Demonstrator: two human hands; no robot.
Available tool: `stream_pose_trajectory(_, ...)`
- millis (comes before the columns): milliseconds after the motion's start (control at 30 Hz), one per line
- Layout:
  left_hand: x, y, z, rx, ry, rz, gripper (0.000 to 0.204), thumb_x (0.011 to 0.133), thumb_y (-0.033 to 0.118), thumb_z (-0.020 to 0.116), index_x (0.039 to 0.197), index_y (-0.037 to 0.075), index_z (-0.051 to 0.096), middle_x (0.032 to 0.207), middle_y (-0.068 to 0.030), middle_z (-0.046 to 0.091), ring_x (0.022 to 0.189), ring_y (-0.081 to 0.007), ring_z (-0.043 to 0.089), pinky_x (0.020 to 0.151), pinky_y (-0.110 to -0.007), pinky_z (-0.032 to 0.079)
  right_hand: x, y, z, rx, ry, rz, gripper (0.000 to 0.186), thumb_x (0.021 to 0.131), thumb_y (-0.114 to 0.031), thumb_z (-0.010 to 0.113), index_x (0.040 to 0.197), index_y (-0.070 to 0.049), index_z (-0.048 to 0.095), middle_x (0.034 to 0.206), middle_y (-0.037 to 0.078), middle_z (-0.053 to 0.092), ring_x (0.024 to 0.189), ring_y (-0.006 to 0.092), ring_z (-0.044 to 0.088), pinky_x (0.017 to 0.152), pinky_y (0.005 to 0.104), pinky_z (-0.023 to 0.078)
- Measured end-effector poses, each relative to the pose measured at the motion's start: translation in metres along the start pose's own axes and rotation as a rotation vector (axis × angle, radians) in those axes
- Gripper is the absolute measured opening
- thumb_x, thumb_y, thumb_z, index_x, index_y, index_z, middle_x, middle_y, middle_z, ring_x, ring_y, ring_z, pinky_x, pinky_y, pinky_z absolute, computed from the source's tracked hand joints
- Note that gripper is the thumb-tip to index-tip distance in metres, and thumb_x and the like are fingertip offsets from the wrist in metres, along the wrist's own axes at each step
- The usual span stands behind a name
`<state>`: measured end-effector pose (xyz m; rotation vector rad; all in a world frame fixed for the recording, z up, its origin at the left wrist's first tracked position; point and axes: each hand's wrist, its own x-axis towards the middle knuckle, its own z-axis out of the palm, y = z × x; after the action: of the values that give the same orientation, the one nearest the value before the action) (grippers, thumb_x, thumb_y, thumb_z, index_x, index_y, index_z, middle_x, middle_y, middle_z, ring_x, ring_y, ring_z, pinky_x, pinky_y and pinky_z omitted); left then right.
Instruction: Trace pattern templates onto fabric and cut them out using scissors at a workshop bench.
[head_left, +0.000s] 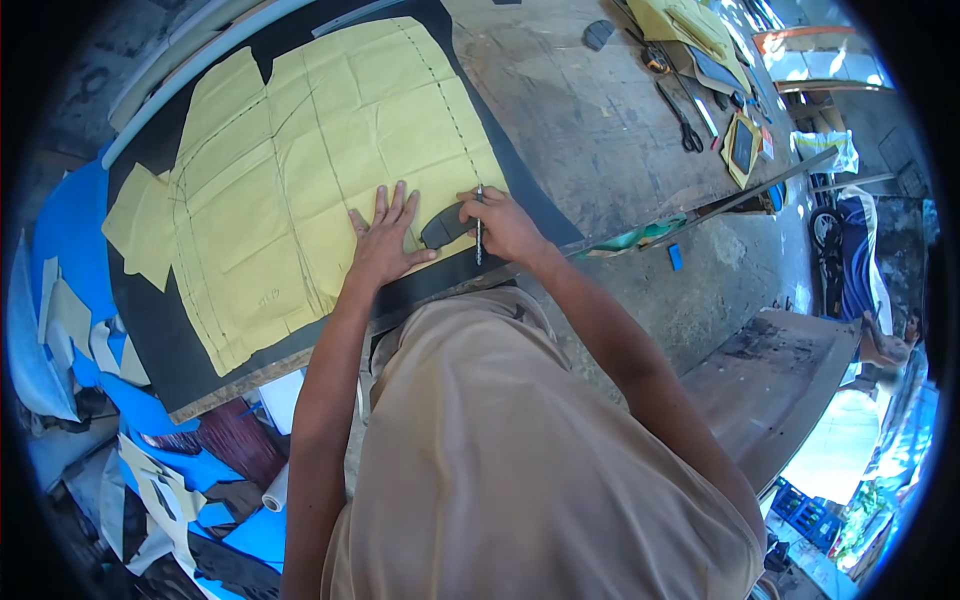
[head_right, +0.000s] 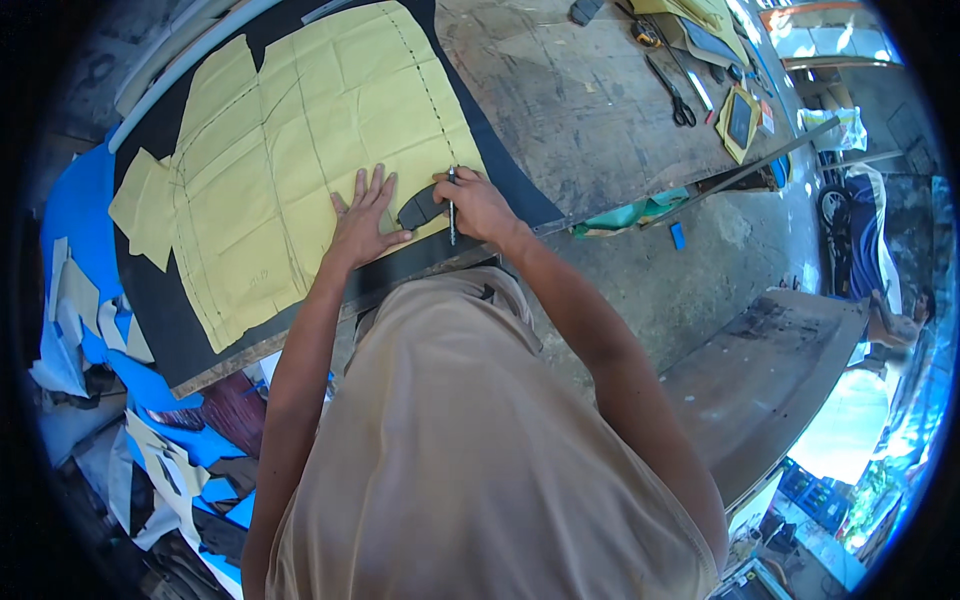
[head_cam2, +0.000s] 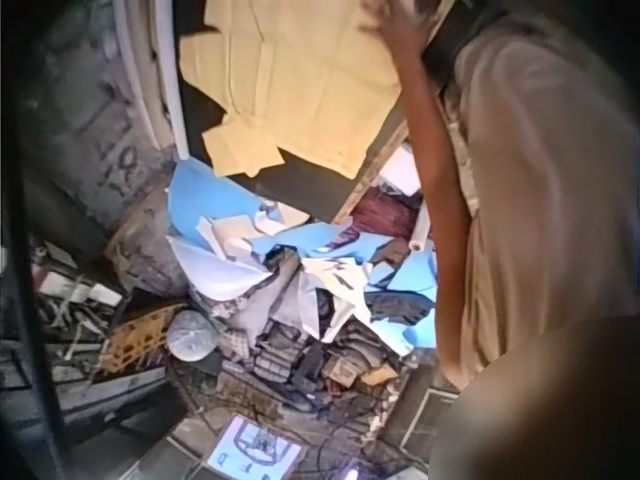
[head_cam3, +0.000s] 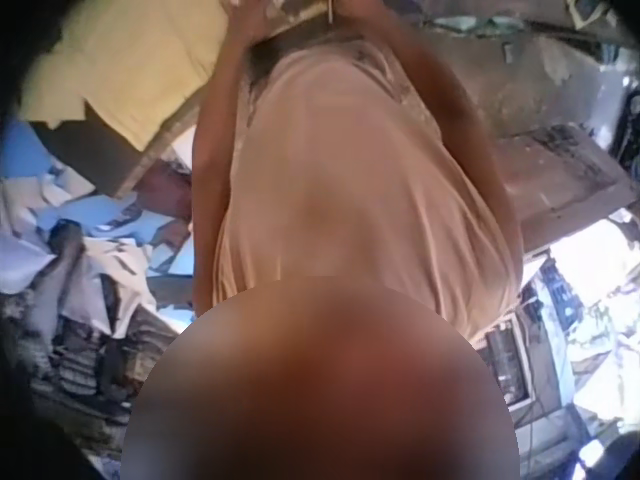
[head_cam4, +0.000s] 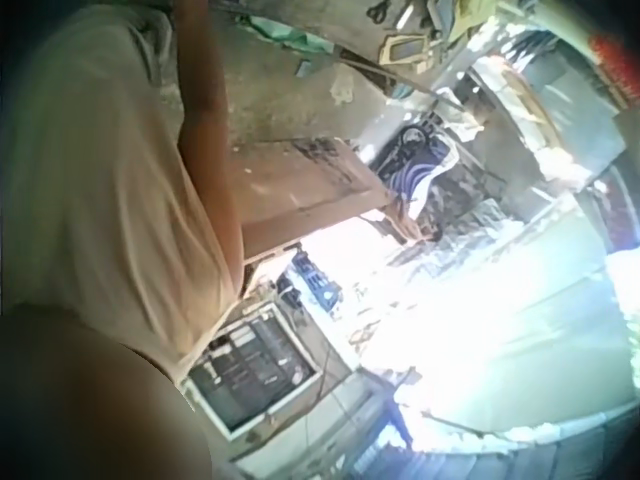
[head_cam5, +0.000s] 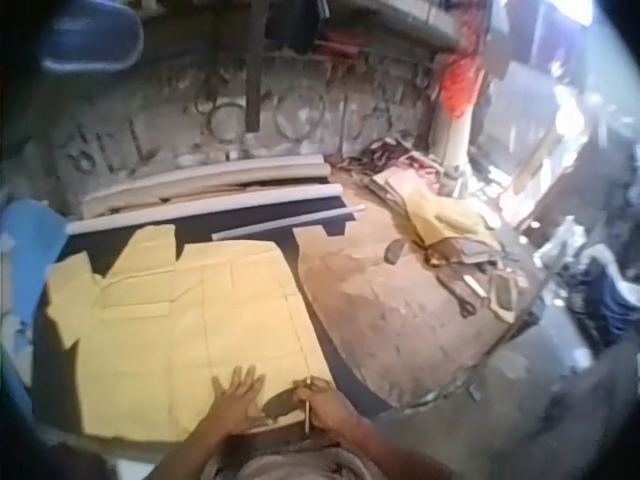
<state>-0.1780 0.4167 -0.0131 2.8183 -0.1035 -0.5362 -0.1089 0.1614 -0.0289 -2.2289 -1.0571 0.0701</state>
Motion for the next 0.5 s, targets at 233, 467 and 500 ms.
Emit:
stream_pose_trajectory(233,0.004,0.004,-0.001,0.021,-0.03,-0.012,0.116,0.079,0.064,0.078,0.169,0.023,0.019,0.178,-0.0004,0.006,0.163,-0.0324,0.0,0.118,-0.079,0.009,0.006,0.007,-0.008,0.008,-0.056,-0.021,0.033,0.071,0.001,0.072,0.096,-0.016,0.059,0.107,0.0,0.067,0.099,0.0261,0.059,0.087,0.0375,0.049)
stream_pose_trajectory(467,0.004,0.005,-0.002,0.039,-0.036,-0.022,0.118,0.077,0.068,0.078,0.169,0.023,0.02,0.178,0.0008,0.006,0.164,-0.032,0.0,0.118,-0.08,0.01,0.01,0.018,-0.021,-0.009,-0.071,-0.002,0.029,0.075,0.002,0.071,0.096,-0.014,0.06,0.113,0.0,0.069,0.092,0.0256,0.061,0.08,0.0366,0.049)
stream_pose_trajectory(500,0.003,0.005,-0.002,0.045,-0.033,-0.019,0.118,0.076,0.068,0.077,0.169,0.023,0.02,0.178,0.001,0.006,0.164,-0.0318,0.0,0.118,-0.08,0.01,0.009,0.018,-0.022,0.004,-0.063,0.019,0.027,0.076,0.002,0.071,0.096,-0.013,0.061,0.118,0.0,0.071,0.091,0.0257,0.061,0.08,0.0361,0.05)
